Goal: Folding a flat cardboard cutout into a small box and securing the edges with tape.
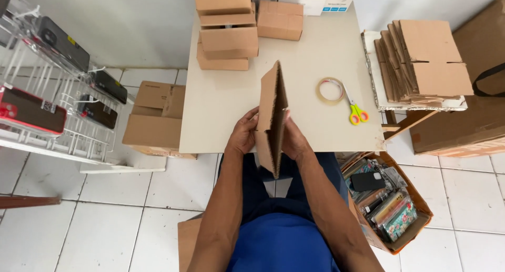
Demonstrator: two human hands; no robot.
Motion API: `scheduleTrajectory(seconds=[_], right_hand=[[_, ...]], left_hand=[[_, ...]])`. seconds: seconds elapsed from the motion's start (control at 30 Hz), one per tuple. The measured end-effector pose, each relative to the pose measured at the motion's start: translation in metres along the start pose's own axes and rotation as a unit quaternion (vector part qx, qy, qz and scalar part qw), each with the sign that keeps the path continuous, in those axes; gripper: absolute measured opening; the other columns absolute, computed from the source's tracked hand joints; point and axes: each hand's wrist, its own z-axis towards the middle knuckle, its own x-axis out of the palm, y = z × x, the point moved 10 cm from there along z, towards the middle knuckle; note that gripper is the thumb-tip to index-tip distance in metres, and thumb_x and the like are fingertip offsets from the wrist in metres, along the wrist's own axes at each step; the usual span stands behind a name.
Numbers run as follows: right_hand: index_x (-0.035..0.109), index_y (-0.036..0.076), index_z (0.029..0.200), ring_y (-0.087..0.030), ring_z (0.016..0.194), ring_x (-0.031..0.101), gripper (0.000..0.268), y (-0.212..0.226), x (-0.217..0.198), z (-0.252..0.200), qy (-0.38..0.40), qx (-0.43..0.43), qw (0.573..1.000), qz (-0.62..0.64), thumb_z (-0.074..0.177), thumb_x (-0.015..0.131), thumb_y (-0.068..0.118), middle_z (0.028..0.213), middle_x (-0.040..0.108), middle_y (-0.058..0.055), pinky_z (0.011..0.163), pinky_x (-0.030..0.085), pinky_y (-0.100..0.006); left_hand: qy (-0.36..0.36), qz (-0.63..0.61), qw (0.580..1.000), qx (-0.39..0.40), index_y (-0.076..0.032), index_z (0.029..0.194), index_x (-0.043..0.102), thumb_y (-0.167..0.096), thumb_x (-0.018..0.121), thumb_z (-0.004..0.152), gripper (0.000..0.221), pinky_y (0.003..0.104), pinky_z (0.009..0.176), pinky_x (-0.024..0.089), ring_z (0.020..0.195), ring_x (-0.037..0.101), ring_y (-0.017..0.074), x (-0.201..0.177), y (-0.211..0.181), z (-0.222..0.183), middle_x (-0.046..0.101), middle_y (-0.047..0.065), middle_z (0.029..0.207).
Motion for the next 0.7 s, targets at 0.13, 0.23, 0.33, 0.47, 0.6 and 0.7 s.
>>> scheduleTrajectory(seconds=[0.13, 0.23, 0.33, 0.47, 0.6, 0.7], right_hand=[[0.032, 0.01, 0.16, -0.047, 0.137, 0.045, 0.108, -0.006, -0.026, 0.001, 0.019, 0.0, 0.999, -0.028, 0.083, 0.06, 0.081, 0.151, 0.044, -0.028, 0.114, 0.029, -0.07], [0.042, 0.01, 0.156, -0.044, 0.132, 0.051, 0.102, -0.004, -0.039, 0.003, 0.046, -0.017, 0.999, 0.009, 0.085, 0.055, 0.082, 0.144, 0.053, -0.024, 0.113, 0.036, -0.066], [0.045, 0.009, 0.153, -0.045, 0.132, 0.053, 0.098, -0.006, -0.048, 0.01, 0.066, -0.031, 0.997, 0.009, 0.087, 0.05, 0.081, 0.144, 0.054, -0.026, 0.111, 0.038, -0.068], [0.038, 0.008, 0.157, -0.045, 0.125, 0.058, 0.105, -0.003, -0.051, 0.007, 0.055, -0.045, 0.997, -0.019, 0.077, 0.075, 0.064, 0.142, 0.056, -0.026, 0.102, 0.046, -0.066], [0.034, 0.006, 0.157, -0.027, 0.102, 0.064, 0.096, 0.002, -0.093, 0.008, -0.113, -0.016, 0.993, -0.025, 0.082, 0.088, 0.029, 0.12, 0.062, -0.011, 0.084, 0.052, -0.039], [0.043, 0.004, 0.15, -0.021, 0.087, 0.069, 0.073, -0.003, -0.126, 0.022, -0.132, -0.036, 0.99, 0.046, 0.09, 0.081, 0.025, 0.107, 0.069, -0.008, 0.07, 0.055, -0.033]], left_hand=[[-0.01, 0.035, 0.999, 0.0, -0.003, 0.137, 0.059, -0.01, 0.069, 0.095, 0.044, 0.042, 0.087, 0.063, 0.097, 0.074, 0.0309, 0.017, -0.007, -0.016, 0.074, 0.017, 0.113], [-0.013, 0.081, 0.997, 0.014, -0.005, 0.14, 0.059, -0.013, 0.07, 0.096, 0.046, 0.041, 0.09, 0.061, 0.101, 0.073, 0.03, 0.016, -0.006, -0.014, 0.073, 0.017, 0.117], [-0.02, 0.098, 0.995, 0.015, -0.006, 0.14, 0.059, -0.014, 0.072, 0.095, 0.048, 0.042, 0.092, 0.061, 0.101, 0.073, 0.0304, 0.019, -0.008, -0.013, 0.073, 0.018, 0.116], [-0.013, 0.144, 0.989, 0.03, -0.004, 0.139, 0.059, -0.014, 0.07, 0.096, 0.045, 0.04, 0.086, 0.059, 0.094, 0.071, 0.0273, 0.038, -0.012, -0.028, 0.074, 0.018, 0.111], [0.034, 0.085, 0.995, 0.042, 0.002, 0.135, 0.059, -0.007, 0.074, 0.089, 0.05, 0.033, 0.066, 0.056, 0.068, 0.067, 0.0234, 0.041, -0.022, -0.029, 0.068, 0.014, 0.079], [0.038, 0.008, 0.998, 0.052, 0.006, 0.132, 0.06, -0.011, 0.067, 0.094, 0.042, 0.032, 0.062, 0.051, 0.062, 0.061, 0.0219, 0.045, -0.02, -0.032, 0.063, 0.012, 0.076]])
